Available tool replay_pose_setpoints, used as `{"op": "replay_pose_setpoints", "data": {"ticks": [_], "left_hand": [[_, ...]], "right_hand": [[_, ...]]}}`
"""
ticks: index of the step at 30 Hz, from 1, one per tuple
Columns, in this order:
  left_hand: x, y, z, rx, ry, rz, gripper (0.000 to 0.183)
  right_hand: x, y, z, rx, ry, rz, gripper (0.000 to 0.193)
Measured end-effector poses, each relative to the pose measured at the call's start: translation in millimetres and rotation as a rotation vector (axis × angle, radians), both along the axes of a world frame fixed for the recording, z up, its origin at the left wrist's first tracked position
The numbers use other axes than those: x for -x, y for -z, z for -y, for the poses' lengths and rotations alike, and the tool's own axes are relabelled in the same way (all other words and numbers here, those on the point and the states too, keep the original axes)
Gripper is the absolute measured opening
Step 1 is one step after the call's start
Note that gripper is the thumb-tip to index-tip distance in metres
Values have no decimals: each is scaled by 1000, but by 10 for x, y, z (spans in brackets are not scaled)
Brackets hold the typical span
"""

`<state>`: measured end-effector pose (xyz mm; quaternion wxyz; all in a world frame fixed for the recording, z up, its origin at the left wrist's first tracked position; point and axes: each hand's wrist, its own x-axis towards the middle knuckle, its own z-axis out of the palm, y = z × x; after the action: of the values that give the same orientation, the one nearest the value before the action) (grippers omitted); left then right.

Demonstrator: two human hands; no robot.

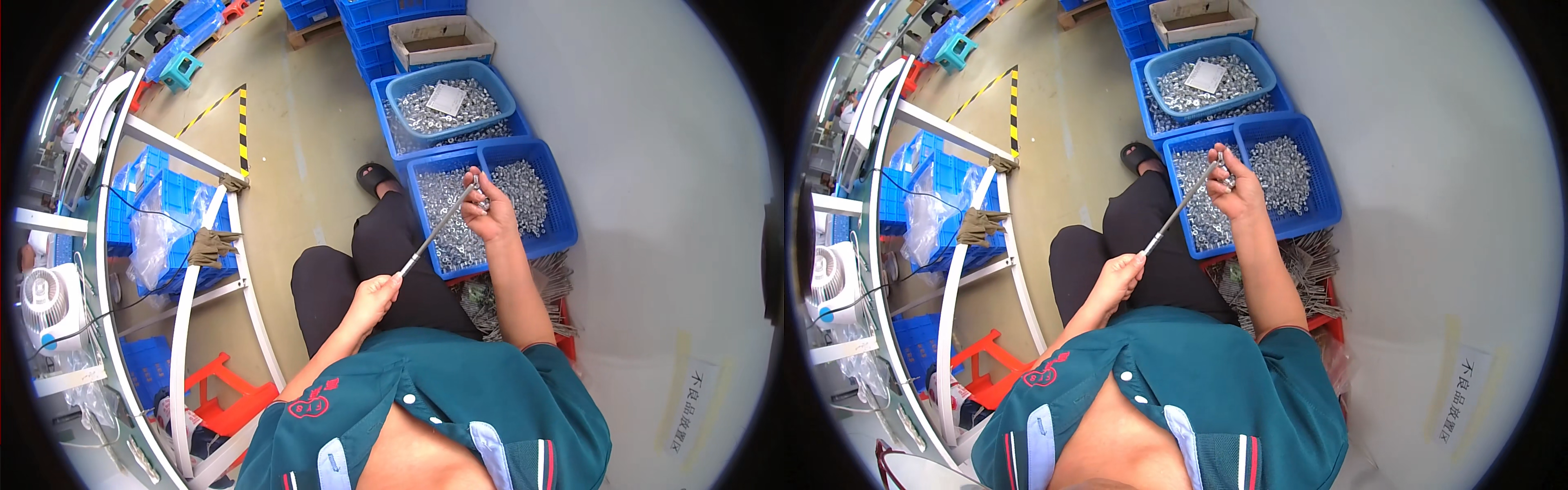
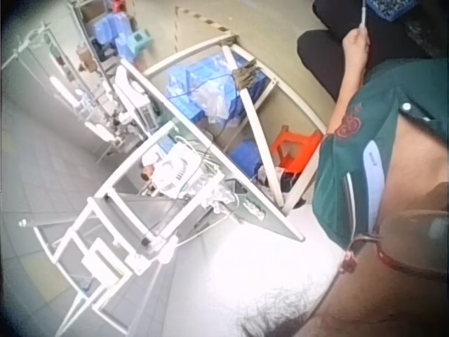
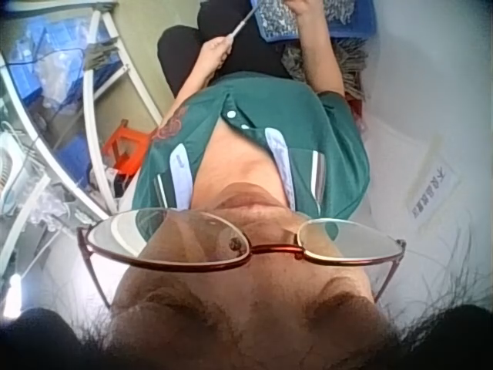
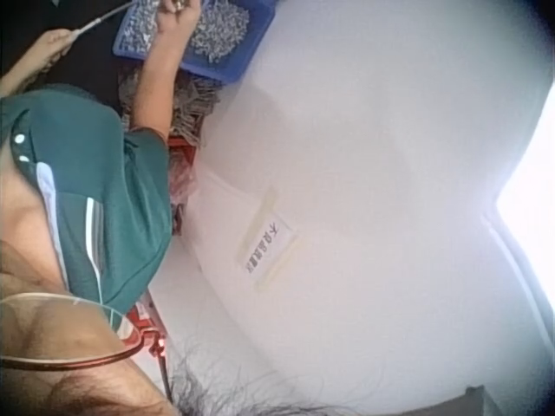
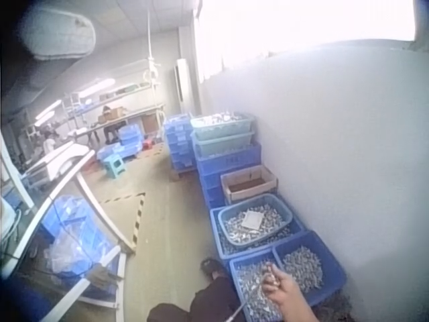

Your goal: The recorder picks up small metal rings from a blue bin and slides them onto a metal rod for inspection or counting.

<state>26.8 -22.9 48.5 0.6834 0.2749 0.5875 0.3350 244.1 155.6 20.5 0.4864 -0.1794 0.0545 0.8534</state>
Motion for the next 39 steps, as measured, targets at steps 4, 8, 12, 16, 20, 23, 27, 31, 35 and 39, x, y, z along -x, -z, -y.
{"op": "replay_pose_setpoints", "data": {"ticks": [4,8,12,16,20,23,27,31,35,39], "left_hand": [[-9,9,-7,-44,0,-38,40],[7,16,-5,-52,5,-72,41],[14,19,-5,-55,5,-76,41],[-2,-6,-21,-54,3,-75,40],[-14,12,-26,-57,-12,-65,39],[-11,65,-16,-86,-7,-71,38],[-4,108,-7,-100,-6,-76,38],[-19,111,-13,-109,-15,-81,38],[-36,77,-56,-136,-14,-74,38],[-35,42,-102,-120,2,-32,38]], "right_hand": [[-14,34,21,-81,-28,80,15],[-25,25,39,-170,-39,184,14],[-9,-32,65,-231,-40,290,13],[-2,-12,84,-206,-20,219,13],[36,101,66,-139,2,91,12],[47,129,71,-148,9,62,14],[63,36,84,-139,14,80,16],[33,-104,71,-210,-25,245,19],[-24,-187,35,-359,-42,473,15],[-83,-281,-15,-445,-68,517,13]]}}
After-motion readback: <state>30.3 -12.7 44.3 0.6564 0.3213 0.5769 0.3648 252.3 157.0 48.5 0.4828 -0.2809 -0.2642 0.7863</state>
